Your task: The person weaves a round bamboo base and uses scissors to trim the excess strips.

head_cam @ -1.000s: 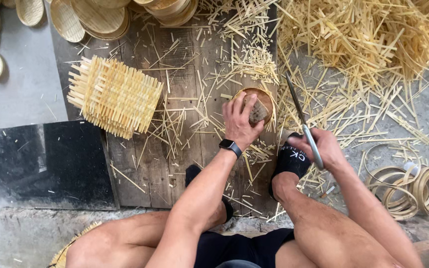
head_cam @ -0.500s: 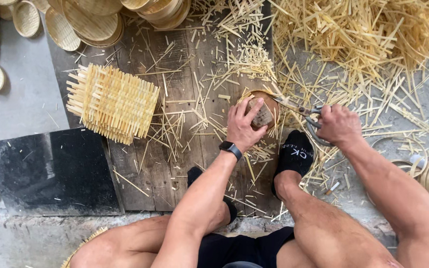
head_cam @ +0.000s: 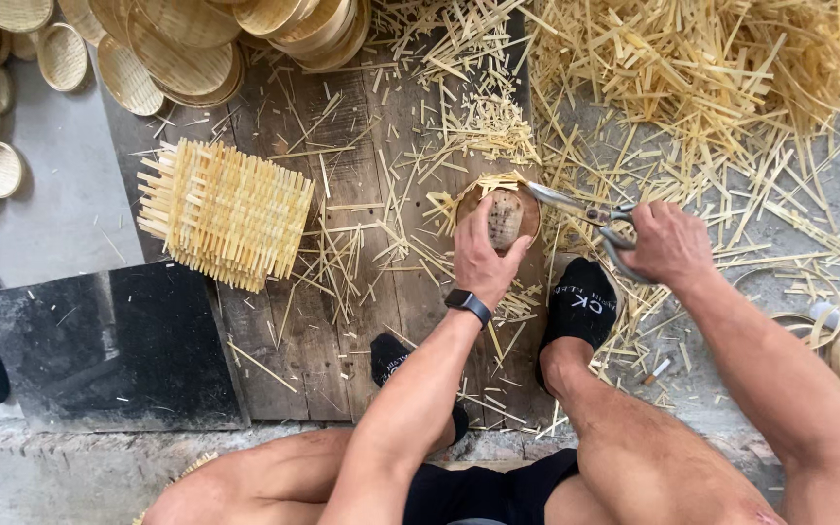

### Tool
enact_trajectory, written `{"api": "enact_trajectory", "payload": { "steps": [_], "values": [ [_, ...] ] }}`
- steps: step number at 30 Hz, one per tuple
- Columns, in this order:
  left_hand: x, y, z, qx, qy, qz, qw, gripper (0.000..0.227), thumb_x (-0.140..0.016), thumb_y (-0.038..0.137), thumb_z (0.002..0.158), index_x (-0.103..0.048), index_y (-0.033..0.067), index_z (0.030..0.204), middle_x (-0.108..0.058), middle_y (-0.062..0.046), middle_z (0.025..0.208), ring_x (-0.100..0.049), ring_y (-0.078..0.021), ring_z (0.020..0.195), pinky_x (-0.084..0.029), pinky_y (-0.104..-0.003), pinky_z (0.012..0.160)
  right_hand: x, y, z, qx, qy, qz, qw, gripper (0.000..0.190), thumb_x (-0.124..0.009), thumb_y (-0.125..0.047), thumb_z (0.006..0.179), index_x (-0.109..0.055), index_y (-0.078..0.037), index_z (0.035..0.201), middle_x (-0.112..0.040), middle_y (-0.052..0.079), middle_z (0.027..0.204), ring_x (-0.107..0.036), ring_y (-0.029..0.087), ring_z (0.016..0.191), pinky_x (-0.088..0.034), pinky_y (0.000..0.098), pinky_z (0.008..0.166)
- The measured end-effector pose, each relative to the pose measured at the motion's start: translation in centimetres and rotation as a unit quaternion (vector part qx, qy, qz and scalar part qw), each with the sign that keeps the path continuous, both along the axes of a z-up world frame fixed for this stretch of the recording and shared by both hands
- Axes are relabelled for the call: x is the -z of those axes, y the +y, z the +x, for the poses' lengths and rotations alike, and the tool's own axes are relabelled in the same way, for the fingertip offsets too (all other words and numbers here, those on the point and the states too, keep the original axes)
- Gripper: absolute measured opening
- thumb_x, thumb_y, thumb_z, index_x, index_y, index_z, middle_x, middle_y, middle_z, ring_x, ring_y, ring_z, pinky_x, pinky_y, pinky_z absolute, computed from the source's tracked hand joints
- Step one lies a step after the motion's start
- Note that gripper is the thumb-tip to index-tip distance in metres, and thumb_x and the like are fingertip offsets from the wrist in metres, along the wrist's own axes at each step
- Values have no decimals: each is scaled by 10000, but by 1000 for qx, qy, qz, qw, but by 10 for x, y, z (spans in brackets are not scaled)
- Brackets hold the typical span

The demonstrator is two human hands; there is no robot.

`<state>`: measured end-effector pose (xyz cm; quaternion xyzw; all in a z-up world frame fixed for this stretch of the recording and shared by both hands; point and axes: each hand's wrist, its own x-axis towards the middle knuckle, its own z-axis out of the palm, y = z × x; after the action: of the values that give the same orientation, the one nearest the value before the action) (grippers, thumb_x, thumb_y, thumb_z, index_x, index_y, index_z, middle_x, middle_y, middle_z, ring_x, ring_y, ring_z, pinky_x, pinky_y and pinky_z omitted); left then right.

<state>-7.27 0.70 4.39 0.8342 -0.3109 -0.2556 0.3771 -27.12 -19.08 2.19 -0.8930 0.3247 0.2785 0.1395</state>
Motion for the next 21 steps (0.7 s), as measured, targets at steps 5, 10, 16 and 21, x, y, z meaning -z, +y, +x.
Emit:
{"api": "enact_trajectory", "payload": {
  "steps": [5,10,16,21],
  "values": [
    [17,8,0,71,-108,-31,991,739,-800,162,776,-493,106,1446,-592,-187,1313,-570,-392,1220,-492,-485,1080,-15,20,24,-26,-30,-70,997,671,-614,-619,903,-641,39,1037,-635,183,957,-628,281,890,-542,397,806],
    [12,12,12,81,-99,-38,991,726,-750,103,747,-534,157,1439,-603,-151,1336,-573,-391,1235,-495,-475,1090,11,5,11,27,7,28,999,421,-537,-394,993,-648,-11,1124,-668,190,990,-678,282,860,-582,426,751],
    [7,12,22,127,-69,-18,989,731,-709,67,708,-558,204,1410,-602,-147,1337,-554,-388,1263,-483,-470,1109,8,7,15,-26,-75,-73,994,643,-628,-600,909,-652,17,1091,-647,208,963,-644,304,885,-547,436,789],
    [0,12,35,169,-48,3,984,733,-704,42,682,-556,183,1387,-569,-156,1356,-522,-374,1279,-449,-458,1122,18,6,21,-28,-31,-41,998,554,-624,-520,913,-661,-6,1117,-660,192,983,-659,297,892,-569,432,777]
  ]
}}
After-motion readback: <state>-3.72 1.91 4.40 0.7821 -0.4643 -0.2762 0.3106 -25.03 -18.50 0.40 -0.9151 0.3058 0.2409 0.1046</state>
